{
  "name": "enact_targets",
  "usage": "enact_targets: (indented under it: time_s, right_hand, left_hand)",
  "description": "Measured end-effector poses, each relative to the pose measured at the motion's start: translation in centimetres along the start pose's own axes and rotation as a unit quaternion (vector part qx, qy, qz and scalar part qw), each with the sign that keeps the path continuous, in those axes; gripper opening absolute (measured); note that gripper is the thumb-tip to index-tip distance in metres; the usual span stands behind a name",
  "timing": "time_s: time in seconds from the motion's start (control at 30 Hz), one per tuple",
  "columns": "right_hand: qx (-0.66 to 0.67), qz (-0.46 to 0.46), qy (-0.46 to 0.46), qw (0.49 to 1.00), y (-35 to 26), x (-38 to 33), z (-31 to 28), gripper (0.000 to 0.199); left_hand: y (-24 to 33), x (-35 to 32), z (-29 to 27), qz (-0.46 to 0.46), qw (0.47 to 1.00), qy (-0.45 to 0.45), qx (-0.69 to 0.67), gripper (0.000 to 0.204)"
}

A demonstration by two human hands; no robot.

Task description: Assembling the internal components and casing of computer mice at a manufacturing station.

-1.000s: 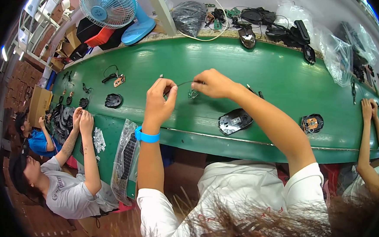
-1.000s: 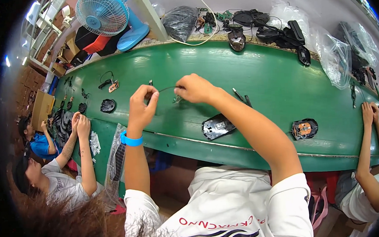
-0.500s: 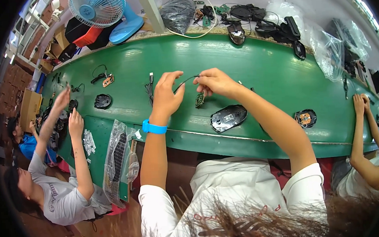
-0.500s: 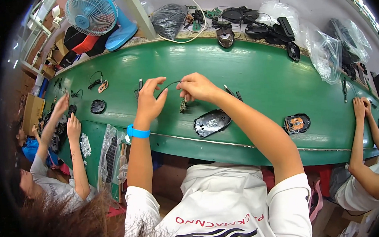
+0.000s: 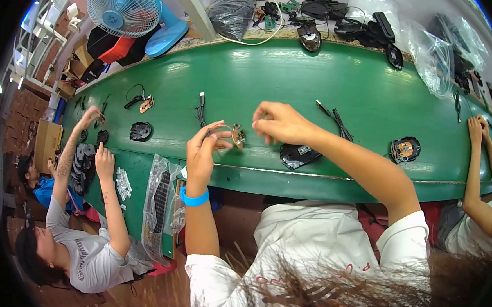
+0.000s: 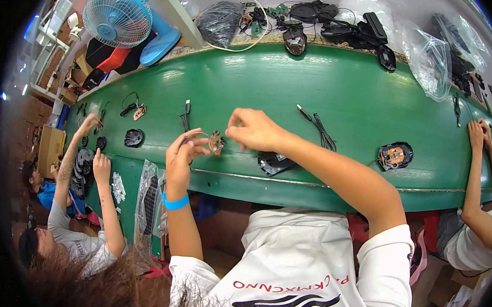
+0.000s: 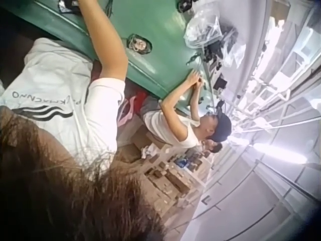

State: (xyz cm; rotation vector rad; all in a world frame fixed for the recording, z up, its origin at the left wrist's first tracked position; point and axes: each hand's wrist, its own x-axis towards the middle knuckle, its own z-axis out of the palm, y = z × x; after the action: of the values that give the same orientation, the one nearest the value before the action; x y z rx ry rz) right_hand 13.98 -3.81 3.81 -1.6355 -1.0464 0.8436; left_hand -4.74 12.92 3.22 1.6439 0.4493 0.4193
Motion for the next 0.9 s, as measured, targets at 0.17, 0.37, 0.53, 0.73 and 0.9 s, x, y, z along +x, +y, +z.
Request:
enact_targets:
  time_s: [0.17,0.37,0.53,0.73,0.9]
  right_hand:
    - [0.203,0.141,-0.046,0.968,0.7,-1.1,2.0,0.043]
    - [0.245,0.092,-0.041,0.964,1.6,-1.2,1.7,0.034]
    - [0.199,0.034,-0.076,0.977,2.0,-2.6,0.3,0.027]
    - [0.221,-0.038,-0.070,0.972,2.2,-5.6,-0.9,0.024]
    - [-0.091,-0.118,0.062,0.987,1.0,-9.7,-3.7,0.021]
  left_hand:
    - [-0.1,-2.2,2.7,0.027,0.988,0.041,-0.147,0.039]
    - [-0.4,-5.3,4.7,0.088,0.995,0.008,-0.035,0.042]
    - [0.1,-6.3,5.5,0.153,0.986,-0.041,0.045,0.041]
    - [1.0,-6.5,5.8,0.252,0.953,-0.112,0.123,0.041]
    - [0.5,-7.4,6.0,0.093,0.986,-0.131,0.047,0.025]
